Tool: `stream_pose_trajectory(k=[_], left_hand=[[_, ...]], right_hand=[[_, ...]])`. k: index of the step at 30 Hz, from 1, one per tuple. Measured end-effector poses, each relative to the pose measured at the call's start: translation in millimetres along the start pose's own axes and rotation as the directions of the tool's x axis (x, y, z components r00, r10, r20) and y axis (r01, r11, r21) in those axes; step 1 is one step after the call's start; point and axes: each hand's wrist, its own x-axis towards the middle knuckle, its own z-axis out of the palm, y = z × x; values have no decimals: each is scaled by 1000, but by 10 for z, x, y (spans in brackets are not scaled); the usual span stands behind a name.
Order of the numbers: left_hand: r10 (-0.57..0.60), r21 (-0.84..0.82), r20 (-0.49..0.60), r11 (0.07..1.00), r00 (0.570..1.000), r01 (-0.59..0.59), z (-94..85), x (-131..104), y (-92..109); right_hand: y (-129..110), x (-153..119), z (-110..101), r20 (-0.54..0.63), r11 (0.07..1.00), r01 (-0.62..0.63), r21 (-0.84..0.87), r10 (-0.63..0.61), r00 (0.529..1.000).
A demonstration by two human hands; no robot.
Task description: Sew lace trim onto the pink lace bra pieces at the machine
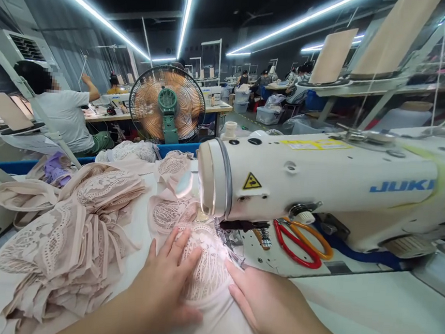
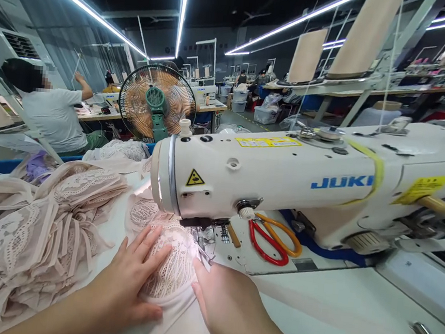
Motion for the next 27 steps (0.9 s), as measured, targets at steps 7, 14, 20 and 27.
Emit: stream_pose_trajectory(k=[7, 14, 20, 27], left_hand=[[-90, -42, 12, 995, 996, 91, -85, 114, -77], [-38, -63, 13, 997, 999, 39, -203, 312, -257], [47, -79, -2, 996, 999, -47, -266, 529, -462], [149, -69, -67, 986, 987, -154, -376, 692, -558]], right_hand=[[23, 48, 1, 17, 999, -27, 47, 26, 1000], [-41, 93, -110, 82, 998, -64, 27, 61, 995], [-70, 114, -141, 131, 994, -106, 11, 104, 986], [-5, 96, -37, 28, 998, -53, 26, 52, 998]])
